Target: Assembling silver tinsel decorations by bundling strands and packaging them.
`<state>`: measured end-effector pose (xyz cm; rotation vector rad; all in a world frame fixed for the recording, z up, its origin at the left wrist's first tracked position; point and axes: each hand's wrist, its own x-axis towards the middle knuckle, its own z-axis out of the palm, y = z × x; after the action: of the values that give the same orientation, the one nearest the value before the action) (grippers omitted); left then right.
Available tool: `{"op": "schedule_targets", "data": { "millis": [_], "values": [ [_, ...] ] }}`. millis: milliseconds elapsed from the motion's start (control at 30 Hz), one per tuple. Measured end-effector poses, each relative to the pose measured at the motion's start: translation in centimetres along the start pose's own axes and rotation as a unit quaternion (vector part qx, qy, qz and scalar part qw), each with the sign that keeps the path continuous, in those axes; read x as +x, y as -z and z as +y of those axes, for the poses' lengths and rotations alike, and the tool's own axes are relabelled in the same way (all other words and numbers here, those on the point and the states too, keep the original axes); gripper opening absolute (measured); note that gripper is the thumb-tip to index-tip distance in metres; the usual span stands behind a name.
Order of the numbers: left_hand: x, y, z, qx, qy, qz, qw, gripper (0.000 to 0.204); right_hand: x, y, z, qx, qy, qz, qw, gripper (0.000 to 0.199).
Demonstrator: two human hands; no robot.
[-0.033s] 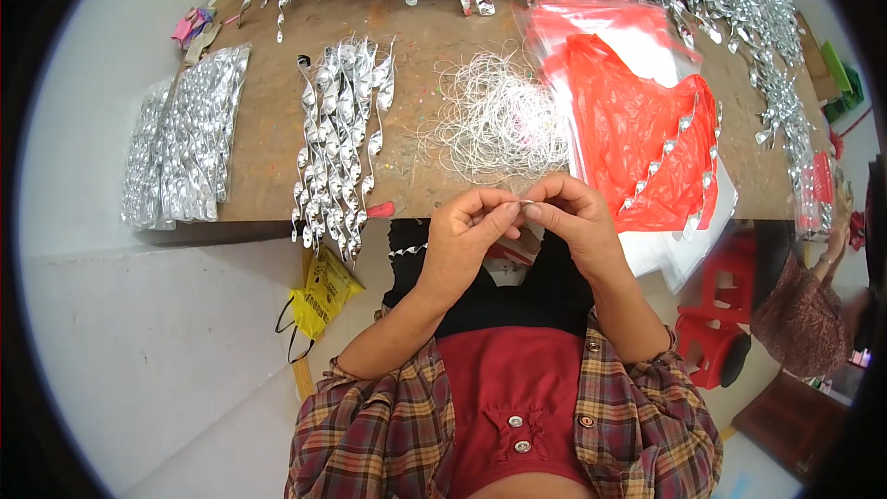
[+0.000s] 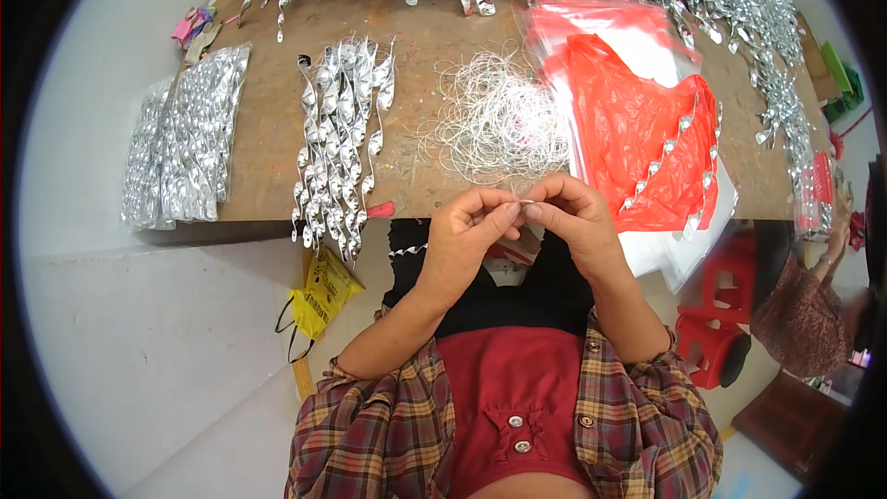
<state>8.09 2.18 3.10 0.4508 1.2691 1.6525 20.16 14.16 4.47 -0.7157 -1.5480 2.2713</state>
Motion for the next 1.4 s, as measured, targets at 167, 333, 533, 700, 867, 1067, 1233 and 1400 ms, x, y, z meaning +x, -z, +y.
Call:
{"op": "schedule_targets", "data": {
  "millis": [167, 333, 533, 700, 867, 1067, 1233, 1400],
  "values": [
    [0.0, 0.1, 0.2, -0.006, 0.020, -0.017, 1.000, 0.015, 0.3, 0.4, 0.4, -0.014, -0.009, 0.036, 0.999, 0.010],
    [0.0, 0.0, 0.1, 0.020, 0.022, -0.012, 0.999, 0.012, 0.6, 0.6, -0.1, -0.208, 0.100, 0.012, 0.973, 0.010],
    [0.0, -0.3, -0.4, 0.214, -0.116, 0.018, 0.970, 0.007, 0.8, -0.3, -0.9, -0.409, 0.257, 0.022, 0.875, 0.010],
    [-0.1, -0.3, -0.1, 0.180, -0.085, 0.031, 0.980, 0.009, 0.5, -0.7, -0.4, -0.412, 0.287, 0.054, 0.863, 0.009],
    [0.2, 0.6, 0.7, -0.026, 0.055, -0.027, 0.998, 0.013, 0.5, -0.4, -0.3, -0.329, 0.272, 0.040, 0.904, 0.009],
    [0.4, 0.9, 0.9, -0.069, 0.076, -0.049, 0.993, 0.013, 0.5, 0.3, -0.6, -0.370, 0.305, 0.010, 0.877, 0.009],
    [0.2, 0.8, 1.2, -0.041, 0.070, -0.058, 0.995, 0.010, 0.7, 0.9, 0.1, -0.268, 0.224, 0.038, 0.936, 0.012],
    [0.0, 0.6, 1.1, -0.058, 0.065, -0.052, 0.995, 0.009, 0.6, 0.3, 0.8, -0.316, 0.270, 0.022, 0.909, 0.011]
  ]
}}
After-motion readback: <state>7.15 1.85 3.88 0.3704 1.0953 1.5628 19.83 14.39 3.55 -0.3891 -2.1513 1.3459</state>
